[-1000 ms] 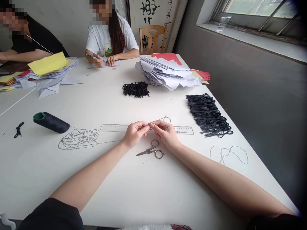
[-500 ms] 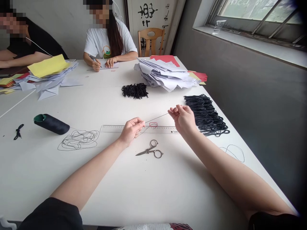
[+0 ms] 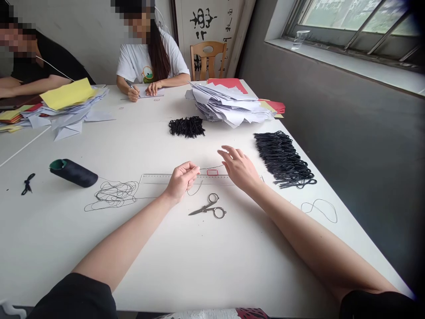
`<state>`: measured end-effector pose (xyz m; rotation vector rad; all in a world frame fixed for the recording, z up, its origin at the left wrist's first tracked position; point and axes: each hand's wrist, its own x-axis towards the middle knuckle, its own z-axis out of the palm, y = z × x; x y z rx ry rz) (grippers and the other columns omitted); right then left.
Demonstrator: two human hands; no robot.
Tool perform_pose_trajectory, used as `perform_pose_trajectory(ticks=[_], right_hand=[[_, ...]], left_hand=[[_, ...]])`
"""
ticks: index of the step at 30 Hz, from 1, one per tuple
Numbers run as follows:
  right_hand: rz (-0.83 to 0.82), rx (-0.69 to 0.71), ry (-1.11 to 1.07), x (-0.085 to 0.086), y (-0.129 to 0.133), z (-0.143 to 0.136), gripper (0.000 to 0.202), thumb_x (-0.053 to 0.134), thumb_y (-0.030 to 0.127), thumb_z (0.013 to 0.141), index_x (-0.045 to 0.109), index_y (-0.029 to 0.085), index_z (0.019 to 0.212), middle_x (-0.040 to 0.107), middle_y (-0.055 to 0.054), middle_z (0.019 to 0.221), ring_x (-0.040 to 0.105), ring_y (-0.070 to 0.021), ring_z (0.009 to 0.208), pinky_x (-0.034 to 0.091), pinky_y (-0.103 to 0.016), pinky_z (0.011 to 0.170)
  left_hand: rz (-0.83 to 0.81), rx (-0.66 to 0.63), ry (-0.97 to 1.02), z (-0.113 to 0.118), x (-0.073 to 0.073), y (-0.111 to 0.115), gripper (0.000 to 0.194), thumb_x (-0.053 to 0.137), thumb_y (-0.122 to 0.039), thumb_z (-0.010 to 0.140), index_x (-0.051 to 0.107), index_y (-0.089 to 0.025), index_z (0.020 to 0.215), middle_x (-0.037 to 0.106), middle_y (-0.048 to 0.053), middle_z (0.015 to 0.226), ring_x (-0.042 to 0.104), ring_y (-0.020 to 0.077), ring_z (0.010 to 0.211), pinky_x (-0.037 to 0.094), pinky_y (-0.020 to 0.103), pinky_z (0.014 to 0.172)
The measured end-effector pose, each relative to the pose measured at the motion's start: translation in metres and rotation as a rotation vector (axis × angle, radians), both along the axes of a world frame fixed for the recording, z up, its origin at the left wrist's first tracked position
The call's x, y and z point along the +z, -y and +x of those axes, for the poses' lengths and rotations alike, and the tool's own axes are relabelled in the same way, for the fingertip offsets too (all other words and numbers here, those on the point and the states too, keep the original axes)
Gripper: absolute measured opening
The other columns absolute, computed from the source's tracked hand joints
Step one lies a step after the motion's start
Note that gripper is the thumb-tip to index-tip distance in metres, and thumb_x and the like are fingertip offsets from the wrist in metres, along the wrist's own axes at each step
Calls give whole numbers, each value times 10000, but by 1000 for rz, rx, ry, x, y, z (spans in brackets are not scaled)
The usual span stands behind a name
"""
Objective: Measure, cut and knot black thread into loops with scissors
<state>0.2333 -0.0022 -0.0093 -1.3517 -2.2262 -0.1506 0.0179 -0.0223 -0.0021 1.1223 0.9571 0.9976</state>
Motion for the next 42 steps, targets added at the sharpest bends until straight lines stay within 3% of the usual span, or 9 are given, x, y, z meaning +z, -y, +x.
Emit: perform_pose_trajectory(ticks=[3, 7, 12, 17, 22, 26, 29, 32, 42], right_hand=[[-73, -8, -186, 3, 9, -11, 324, 416, 195, 955, 593, 199, 1226, 564, -138, 1248, 589, -233, 912, 500, -358, 661], [-283, 208, -561, 5, 19, -24, 228, 554, 364, 915, 702, 246, 1043, 621, -78, 1035, 555, -148, 703, 477, -317, 663], [-469, 338, -684, 0, 20, -28, 200, 637, 421, 843, 731, 247, 816, 662, -47, 859, 546, -158, 709, 424, -307, 646], [-504, 271, -762, 2, 14, -20, 241, 604, 432, 863, 663, 210, 788, 668, -39, 827, 545, -148, 693, 385, -296, 620], [-390, 171, -790, 0, 7, -16, 260, 576, 435, 872, 605, 202, 759, 645, -29, 797, 562, -157, 729, 400, -302, 657], [-330, 34, -919, -6, 1, -11, 277, 613, 463, 831, 597, 199, 748, 626, -23, 774, 555, -157, 731, 420, -295, 661], [-322, -44, -991, -10, -4, -6, 296, 633, 479, 810, 592, 195, 737, 600, -9, 734, 495, -132, 635, 408, -281, 610], [-311, -90, -1025, -12, -7, -2, 305, 639, 487, 800, 589, 191, 744, 581, -4, 722, 447, -121, 600, 396, -275, 591], [-225, -165, -1101, -20, -12, 7, 260, 623, 444, 817, 561, 198, 760, 534, 8, 707, 481, -136, 682, 390, -275, 659]], left_hand=[[12, -8, -20, 1, -1, 0, 277, 670, -385, 760, 529, -159, 686, 312, -75, 523, 194, 36, 431, 127, 178, 392], [42, -42, -66, 3, 0, 1, 267, 648, -387, 781, 520, -170, 689, 335, -68, 515, 237, 46, 426, 143, 183, 390], [40, -104, -102, 4, 2, 3, 282, 643, -391, 784, 488, -178, 683, 316, -70, 520, 250, 49, 430, 151, 181, 394], [-27, -124, -70, 4, 2, 3, 277, 638, -388, 795, 482, -179, 704, 304, -77, 519, 209, 40, 413, 130, 176, 386], [-132, -114, 23, 2, 1, 1, 266, 681, -357, 769, 529, -153, 691, 368, -72, 504, 210, 19, 394, 125, 165, 379], [-230, -161, 28, 0, 0, -2, 236, 751, -324, 713, 661, -107, 733, 637, 42, 671, 443, 28, 452, 289, 152, 398], [-334, -209, 20, 0, 1, -3, 287, 808, -339, 667, 717, -102, 799, 710, 98, 815, 669, 136, 719, 491, 191, 594], [-355, -229, 4, -1, 1, -2, 310, 836, -342, 642, 738, -109, 821, 725, 97, 838, 695, 168, 806, 527, 218, 690], [-350, -221, -55, -5, 0, -5, 298, 848, -330, 630, 745, -106, 797, 730, 106, 811, 696, 167, 797, 539, 225, 703]])
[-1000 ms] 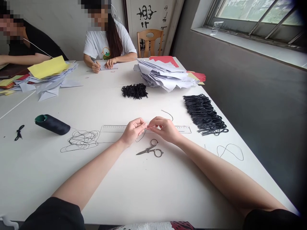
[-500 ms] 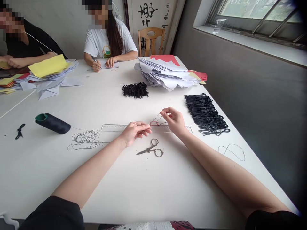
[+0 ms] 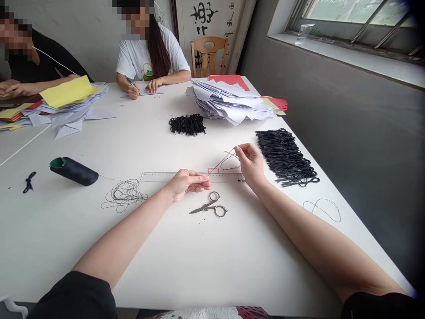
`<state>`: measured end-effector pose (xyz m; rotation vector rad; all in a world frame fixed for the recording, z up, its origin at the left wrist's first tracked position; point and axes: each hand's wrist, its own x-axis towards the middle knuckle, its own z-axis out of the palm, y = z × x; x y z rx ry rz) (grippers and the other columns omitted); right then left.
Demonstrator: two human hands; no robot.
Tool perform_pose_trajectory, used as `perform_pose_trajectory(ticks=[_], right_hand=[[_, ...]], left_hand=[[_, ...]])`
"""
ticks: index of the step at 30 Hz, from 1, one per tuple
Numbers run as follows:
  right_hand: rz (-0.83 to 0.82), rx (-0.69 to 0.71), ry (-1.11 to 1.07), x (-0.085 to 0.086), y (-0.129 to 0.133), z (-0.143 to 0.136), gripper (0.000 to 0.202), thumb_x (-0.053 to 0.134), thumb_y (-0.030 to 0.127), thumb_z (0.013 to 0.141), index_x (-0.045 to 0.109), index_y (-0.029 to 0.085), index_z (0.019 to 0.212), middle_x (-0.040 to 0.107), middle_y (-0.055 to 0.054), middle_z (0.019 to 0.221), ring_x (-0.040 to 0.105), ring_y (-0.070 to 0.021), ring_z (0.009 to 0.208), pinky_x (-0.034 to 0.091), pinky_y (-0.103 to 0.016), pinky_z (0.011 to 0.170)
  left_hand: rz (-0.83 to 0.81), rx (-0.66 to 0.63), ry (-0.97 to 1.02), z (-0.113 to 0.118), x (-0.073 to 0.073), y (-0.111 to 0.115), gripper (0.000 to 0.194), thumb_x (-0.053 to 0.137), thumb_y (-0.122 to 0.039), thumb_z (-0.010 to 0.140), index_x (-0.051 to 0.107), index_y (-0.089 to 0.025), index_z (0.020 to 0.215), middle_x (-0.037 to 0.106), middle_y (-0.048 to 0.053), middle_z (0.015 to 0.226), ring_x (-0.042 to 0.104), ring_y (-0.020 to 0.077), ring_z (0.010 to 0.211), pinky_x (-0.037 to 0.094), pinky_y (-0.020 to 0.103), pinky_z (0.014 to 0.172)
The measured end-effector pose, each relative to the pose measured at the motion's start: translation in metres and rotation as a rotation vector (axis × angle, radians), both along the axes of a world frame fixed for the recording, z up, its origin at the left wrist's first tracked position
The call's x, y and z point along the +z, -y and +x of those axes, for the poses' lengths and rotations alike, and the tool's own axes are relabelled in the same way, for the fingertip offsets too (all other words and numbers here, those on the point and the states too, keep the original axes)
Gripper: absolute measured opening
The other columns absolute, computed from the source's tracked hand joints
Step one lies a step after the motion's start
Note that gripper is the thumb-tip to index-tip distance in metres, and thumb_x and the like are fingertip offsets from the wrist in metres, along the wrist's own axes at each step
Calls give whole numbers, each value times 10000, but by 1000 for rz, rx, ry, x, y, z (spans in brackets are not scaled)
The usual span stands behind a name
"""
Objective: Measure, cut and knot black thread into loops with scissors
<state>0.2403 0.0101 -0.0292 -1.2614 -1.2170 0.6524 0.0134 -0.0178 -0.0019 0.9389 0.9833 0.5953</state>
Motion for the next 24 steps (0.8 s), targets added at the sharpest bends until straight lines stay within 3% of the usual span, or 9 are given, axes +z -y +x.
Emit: perform_pose_trajectory(ticks=[11, 21, 24], right_hand=[[42, -173, -45, -4, -4, 6, 244, 595, 427, 854, 525, 204, 785, 530, 11, 725, 513, -129, 673, 407, -282, 649], [79, -175, -98, -11, -8, 6, 196, 539, 388, 889, 512, 205, 825, 583, -8, 827, 544, -122, 700, 427, -267, 636], [35, -160, -24, -7, -7, 7, 167, 515, 363, 895, 528, 200, 855, 598, -34, 876, 558, -144, 755, 446, -291, 670]], left_hand=[[-16, 24, -2, -3, -2, -4, 218, 802, -283, 702, 726, -97, 787, 725, 112, 861, 699, 167, 810, 556, 214, 698], [-21, 34, 69, -5, -5, -6, 145, 736, -224, 760, 685, -94, 800, 723, 100, 837, 707, 165, 817, 559, 214, 708], [-38, 38, 69, -5, -3, -6, 111, 713, -194, 774, 684, -87, 783, 720, 97, 813, 707, 161, 807, 559, 203, 702]])
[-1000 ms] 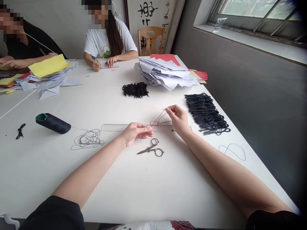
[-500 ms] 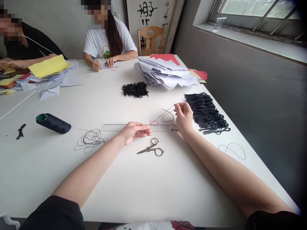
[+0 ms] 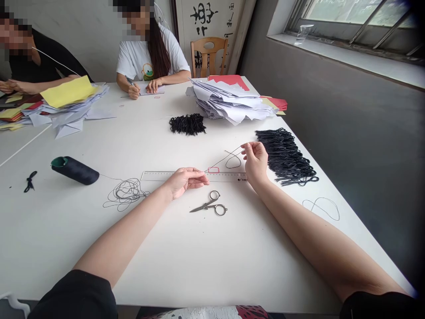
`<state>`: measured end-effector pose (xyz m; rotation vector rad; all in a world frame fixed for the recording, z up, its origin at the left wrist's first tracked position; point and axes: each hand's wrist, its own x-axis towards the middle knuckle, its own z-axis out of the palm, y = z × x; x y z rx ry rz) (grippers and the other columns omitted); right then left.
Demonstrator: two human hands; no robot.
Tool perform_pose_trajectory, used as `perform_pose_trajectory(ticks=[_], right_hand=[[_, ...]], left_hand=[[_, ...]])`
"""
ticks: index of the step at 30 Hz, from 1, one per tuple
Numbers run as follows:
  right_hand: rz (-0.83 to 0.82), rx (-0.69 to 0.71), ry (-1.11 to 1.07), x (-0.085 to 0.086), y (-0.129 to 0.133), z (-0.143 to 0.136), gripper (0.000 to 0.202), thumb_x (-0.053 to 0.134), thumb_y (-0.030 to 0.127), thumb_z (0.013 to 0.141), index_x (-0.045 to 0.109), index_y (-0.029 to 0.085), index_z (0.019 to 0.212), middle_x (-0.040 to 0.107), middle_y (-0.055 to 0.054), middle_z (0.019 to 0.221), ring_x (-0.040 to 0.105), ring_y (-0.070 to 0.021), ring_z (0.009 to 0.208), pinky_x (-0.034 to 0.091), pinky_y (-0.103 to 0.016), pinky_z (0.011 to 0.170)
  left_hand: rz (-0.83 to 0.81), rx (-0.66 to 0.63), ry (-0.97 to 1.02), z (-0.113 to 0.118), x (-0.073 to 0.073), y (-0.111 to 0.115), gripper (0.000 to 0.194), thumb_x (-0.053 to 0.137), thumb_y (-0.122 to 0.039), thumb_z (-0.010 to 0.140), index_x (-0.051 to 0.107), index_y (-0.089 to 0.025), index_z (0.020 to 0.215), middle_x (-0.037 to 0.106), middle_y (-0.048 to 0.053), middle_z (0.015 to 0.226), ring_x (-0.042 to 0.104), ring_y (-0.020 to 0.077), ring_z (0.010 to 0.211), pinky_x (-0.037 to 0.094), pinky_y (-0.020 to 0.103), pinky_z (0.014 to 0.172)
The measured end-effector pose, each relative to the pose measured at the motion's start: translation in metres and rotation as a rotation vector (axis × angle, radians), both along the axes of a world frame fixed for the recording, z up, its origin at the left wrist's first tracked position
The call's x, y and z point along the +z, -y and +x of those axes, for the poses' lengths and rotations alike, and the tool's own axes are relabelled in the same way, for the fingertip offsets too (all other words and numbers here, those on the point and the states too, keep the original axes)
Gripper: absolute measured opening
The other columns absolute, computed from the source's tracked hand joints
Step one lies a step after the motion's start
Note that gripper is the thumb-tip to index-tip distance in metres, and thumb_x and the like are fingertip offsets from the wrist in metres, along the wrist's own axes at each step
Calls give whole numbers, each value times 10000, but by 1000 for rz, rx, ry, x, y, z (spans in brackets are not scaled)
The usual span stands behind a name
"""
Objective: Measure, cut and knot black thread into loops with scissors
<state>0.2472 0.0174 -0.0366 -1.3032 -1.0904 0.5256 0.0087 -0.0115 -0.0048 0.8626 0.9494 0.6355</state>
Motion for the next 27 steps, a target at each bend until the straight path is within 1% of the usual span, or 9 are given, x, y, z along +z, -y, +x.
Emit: perform_pose_trajectory(ticks=[3, 5, 9, 11, 13, 16, 20, 23, 27], right_hand=[[-15, 18, 242, 21, 8, 1, 219, 546, 319, 871, 543, 194, 1050, 567, -109, 1118, 568, -192, 901, 462, -331, 712], [42, 118, 492, 42, 21, 0, 294, 563, 280, 863, 533, 203, 1145, 530, -132, 1196, 566, -215, 935, 461, -353, 728], [-18, 667, 1042, 79, 63, -12, 112, 571, 174, 858, 628, 219, 943, 631, -67, 924, 573, -194, 728, 411, -323, 637], [-98, 888, 1207, 85, 85, -22, 159, 561, 87, 831, 622, 200, 926, 622, -51, 857, 546, -157, 624, 364, -290, 555], [-180, 1002, 1383, 83, 101, -34, 213, 539, 44, 821, 598, 168, 984, 609, -58, 896, 541, -143, 600, 329, -284, 523], [-214, 993, 1594, 74, 111, -47, 244, 517, 15, 807, 564, 141, 1010, 586, -72, 949, 547, -137, 616, 305, -285, 528], [-275, 904, 1726, 66, 108, -53, 261, 456, -7, 805, 542, 129, 1010, 562, -77, 927, 514, -125, 566, 241, -292, 480], [-335, 869, 1661, 66, 105, -52, 223, 439, 53, 830, 546, 133, 1008, 562, -78, 924, 488, -117, 544, 194, -292, 456], [-392, 915, 1439, 70, 102, -52, 96, 519, 157, 787, 562, 169, 872, 586, -46, 862, 461, -110, 558, 217, -266, 485]], left_hand=[[-36, 14, 8, 0, 1, 0, 81, 692, -167, 778, 681, -88, 766, 717, 90, 792, 710, 165, 807, 556, 197, 703], [-46, 13, 13, 0, 0, -1, 81, 700, -173, 771, 679, -95, 769, 721, 90, 802, 710, 169, 814, 556, 205, 714], [-19, -13, -4, -1, 0, -1, 126, 731, -214, 754, 680, -102, 783, 725, 96, 828, 701, 168, 829, 547, 236, 763], [-6, -23, -17, -1, 0, 0, 140, 729, -233, 761, 683, -102, 777, 724, 95, 829, 693, 166, 848, 536, 244, 794], [2, -29, -21, -1, 1, 0, 148, 727, -243, 765, 683, -102, 764, 722, 96, 824, 685, 169, 870, 526, 255, 820], [7, -26, -21, 0, 2, 1, 148, 730, -240, 760, 676, -102, 752, 718, 93, 816, 683, 181, 883, 519, 278, 837], [7, -21, -26, 1, 2, 2, 137, 721, -230, 767, 671, -102, 755, 718, 92, 826, 689, 185, 885, 516, 282, 840], [11, -26, -22, 1, 1, 3, 143, 723, -237, 766, 670, -105, 757, 721, 95, 830, 691, 186, 887, 517, 278, 833], [11, -27, -20, 0, 1, 3, 163, 742, -251, 746, 673, -103, 755, 719, 96, 825, 691, 187, 880, 518, 269, 816]])
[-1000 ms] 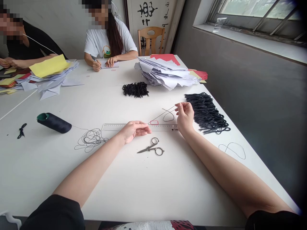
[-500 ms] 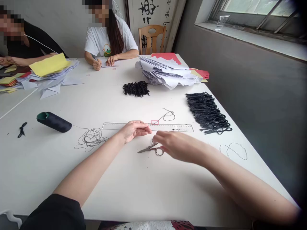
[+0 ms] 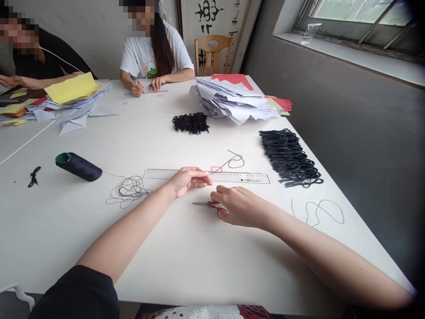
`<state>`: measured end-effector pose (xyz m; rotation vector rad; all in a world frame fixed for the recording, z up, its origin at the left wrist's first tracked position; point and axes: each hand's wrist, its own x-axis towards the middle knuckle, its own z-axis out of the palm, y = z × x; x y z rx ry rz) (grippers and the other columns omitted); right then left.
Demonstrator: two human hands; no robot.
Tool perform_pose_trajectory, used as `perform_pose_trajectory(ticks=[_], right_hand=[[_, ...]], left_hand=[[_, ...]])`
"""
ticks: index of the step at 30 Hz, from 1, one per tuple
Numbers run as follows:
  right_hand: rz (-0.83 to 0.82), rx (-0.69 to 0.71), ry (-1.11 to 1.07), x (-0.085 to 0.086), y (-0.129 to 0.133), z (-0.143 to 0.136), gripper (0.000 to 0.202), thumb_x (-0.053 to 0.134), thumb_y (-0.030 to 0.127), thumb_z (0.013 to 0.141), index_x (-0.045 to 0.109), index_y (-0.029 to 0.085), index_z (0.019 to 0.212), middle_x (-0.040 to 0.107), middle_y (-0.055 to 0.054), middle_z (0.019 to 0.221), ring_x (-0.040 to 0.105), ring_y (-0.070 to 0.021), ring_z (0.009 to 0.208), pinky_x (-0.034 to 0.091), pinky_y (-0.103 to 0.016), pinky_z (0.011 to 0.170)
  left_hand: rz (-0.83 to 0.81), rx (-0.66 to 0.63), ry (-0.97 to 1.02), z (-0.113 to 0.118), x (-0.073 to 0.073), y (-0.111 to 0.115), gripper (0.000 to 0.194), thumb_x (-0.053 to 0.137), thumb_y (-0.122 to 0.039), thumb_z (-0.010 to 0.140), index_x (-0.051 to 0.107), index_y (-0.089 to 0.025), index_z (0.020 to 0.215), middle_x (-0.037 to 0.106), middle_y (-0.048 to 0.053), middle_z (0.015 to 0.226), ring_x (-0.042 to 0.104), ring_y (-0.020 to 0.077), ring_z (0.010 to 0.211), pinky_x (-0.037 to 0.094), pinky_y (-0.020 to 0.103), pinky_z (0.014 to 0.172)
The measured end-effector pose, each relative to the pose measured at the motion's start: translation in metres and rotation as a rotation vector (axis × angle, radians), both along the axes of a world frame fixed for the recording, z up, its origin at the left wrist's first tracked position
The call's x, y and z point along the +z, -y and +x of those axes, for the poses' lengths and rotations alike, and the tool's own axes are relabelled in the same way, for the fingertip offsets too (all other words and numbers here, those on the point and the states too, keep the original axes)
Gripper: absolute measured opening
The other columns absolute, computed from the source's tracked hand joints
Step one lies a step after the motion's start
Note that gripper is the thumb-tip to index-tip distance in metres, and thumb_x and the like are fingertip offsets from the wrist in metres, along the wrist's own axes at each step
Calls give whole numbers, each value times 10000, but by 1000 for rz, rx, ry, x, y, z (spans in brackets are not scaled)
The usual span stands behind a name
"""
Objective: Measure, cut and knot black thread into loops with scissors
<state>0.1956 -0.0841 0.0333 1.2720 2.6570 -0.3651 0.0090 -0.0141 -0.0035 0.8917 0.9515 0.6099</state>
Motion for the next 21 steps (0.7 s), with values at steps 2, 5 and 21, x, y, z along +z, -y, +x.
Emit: perform_pose_trajectory(ticks=[2, 5, 21], right_hand=[[-111, -56, -101, 1, -2, -1, 52, 546, 226, 786, 532, 177, 774, 580, -21, 741, 431, -102, 530, 248, -257, 497], [-268, -160, -263, -1, -6, -2, 228, 549, 340, 815, 453, 190, 671, 540, 9, 596, 401, -95, 490, 287, -249, 495], [-347, -243, -459, -7, -10, -3, 432, 416, 568, 910, 383, 209, 673, 528, 1, 611, 422, -120, 528, 327, -274, 536]], left_hand=[[-8, 3, 3, 0, 0, -1, 163, 748, -247, 734, 677, -101, 750, 719, 98, 823, 690, 184, 871, 516, 260, 803], [-9, 8, 8, 1, 0, -2, 167, 756, -248, 718, 678, -101, 733, 719, 99, 812, 688, 180, 854, 510, 256, 800], [16, -24, 6, -2, -1, -2, 156, 727, -262, 735, 681, -114, 727, 708, 87, 810, 664, 182, 837, 499, 290, 796]])
